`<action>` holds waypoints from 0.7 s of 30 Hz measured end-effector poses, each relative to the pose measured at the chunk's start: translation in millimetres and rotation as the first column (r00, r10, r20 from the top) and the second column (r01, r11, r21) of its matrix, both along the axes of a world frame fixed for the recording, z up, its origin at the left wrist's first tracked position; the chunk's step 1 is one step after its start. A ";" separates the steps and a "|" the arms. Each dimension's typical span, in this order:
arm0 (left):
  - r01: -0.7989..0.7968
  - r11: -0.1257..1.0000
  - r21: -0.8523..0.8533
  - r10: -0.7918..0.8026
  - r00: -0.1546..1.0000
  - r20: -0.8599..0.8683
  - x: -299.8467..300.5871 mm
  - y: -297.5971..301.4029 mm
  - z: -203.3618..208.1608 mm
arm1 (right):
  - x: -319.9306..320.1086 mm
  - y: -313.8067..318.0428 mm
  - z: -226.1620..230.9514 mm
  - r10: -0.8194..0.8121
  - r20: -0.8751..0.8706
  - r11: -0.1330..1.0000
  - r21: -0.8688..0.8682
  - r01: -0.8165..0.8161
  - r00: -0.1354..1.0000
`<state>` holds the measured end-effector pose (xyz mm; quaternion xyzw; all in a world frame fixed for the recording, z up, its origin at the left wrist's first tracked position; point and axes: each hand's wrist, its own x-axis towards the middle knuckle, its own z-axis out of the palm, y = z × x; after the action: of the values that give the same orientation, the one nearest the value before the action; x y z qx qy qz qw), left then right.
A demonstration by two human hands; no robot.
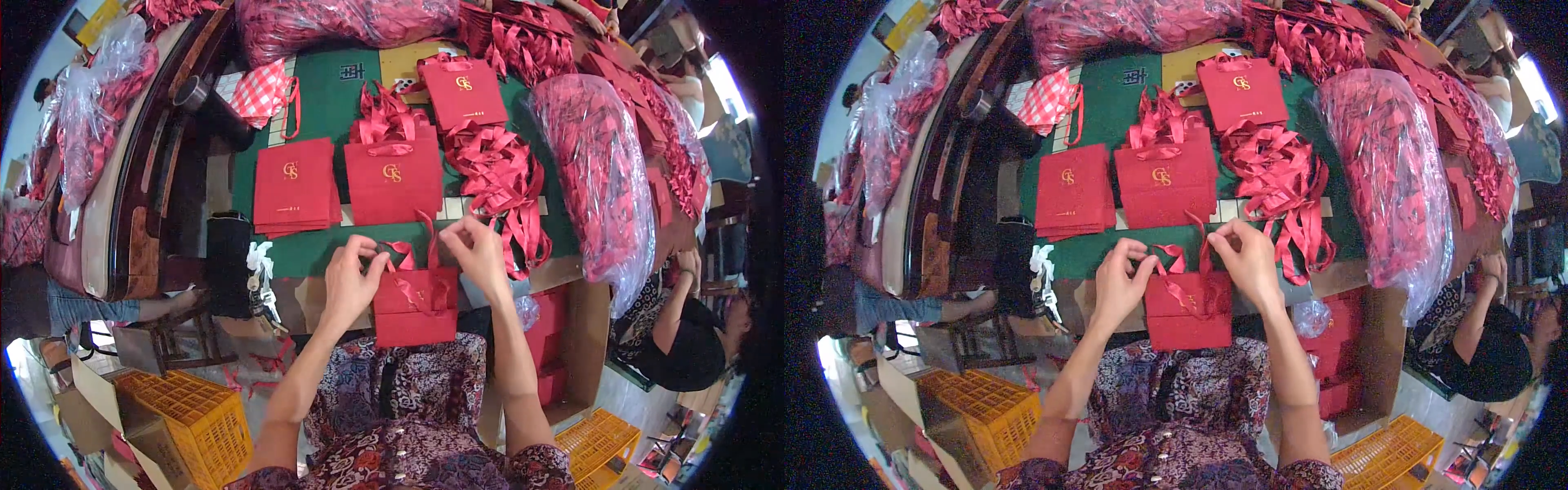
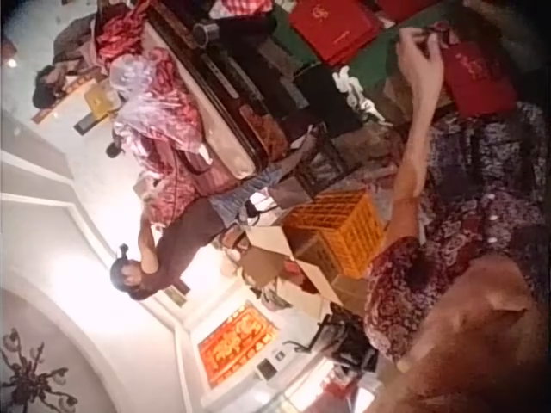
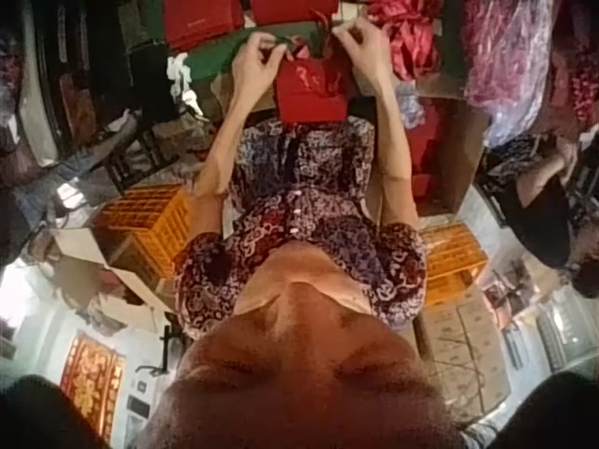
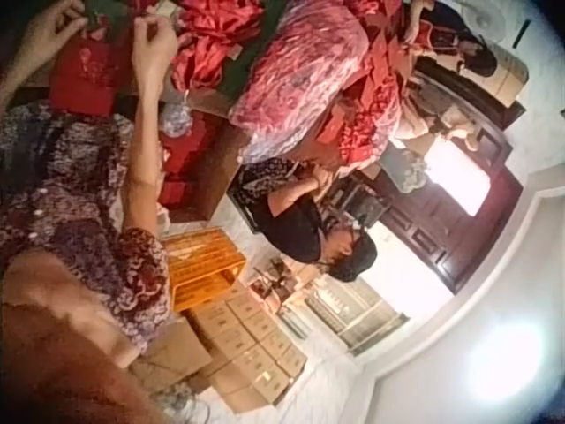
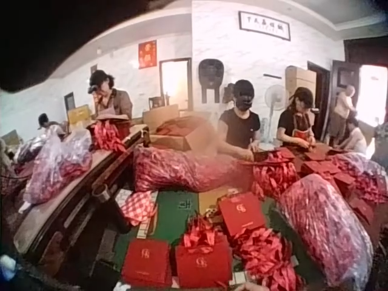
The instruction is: The person removes red ribbons from a plastic bag, then threads a ribbon through the holes of a red gift bag and ties it into a bow. They repeat this process, threading and tying ribbons onto additional red gift bags one at a time.
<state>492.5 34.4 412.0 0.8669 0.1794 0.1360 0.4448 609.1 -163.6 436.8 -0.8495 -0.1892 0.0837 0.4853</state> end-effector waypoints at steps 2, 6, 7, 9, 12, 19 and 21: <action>0.014 0.995 0.100 -0.011 0.999 -0.033 0.7 -0.2 -7.8 | -1.7 -1.3 -7.2 0.008 -0.006 0.997 -0.073 -0.008 1.000; 0.024 0.987 0.157 -0.011 0.997 -0.080 8.1 -15.2 -7.2 | -3.5 7.3 -23.3 -0.077 0.097 0.967 -0.235 0.098 0.992; 0.024 0.987 0.157 -0.012 0.997 -0.080 9.5 -17.7 -8.7 | -3.1 9.0 -28.2 -0.061 0.072 0.978 -0.193 0.074 0.996; 0.001 0.998 0.064 0.002 0.999 -0.046 12.2 -21.1 -12.2 | -2.6 10.1 -31.1 -0.033 0.057 0.983 -0.177 0.043 0.998; -0.067 0.995 -0.080 0.067 0.998 -0.001 8.6 -24.4 -11.8 | -6.8 9.6 -28.4 -0.089 0.009 0.994 -0.057 0.090 0.996; -0.021 0.923 -0.383 0.053 0.996 0.073 5.7 -32.2 -7.8 | -29.9 16.8 -18.1 0.124 -0.190 0.971 0.226 -0.080 0.974; 0.021 0.919 -0.394 0.017 0.996 0.092 6.6 -36.1 -3.0 | -31.9 17.4 -16.2 0.144 -0.245 0.964 0.253 -0.080 0.959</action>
<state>499.0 -1.8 408.9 0.7522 0.1812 0.1372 0.6185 577.2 -146.2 420.6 -0.7537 -0.1805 0.1989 0.5998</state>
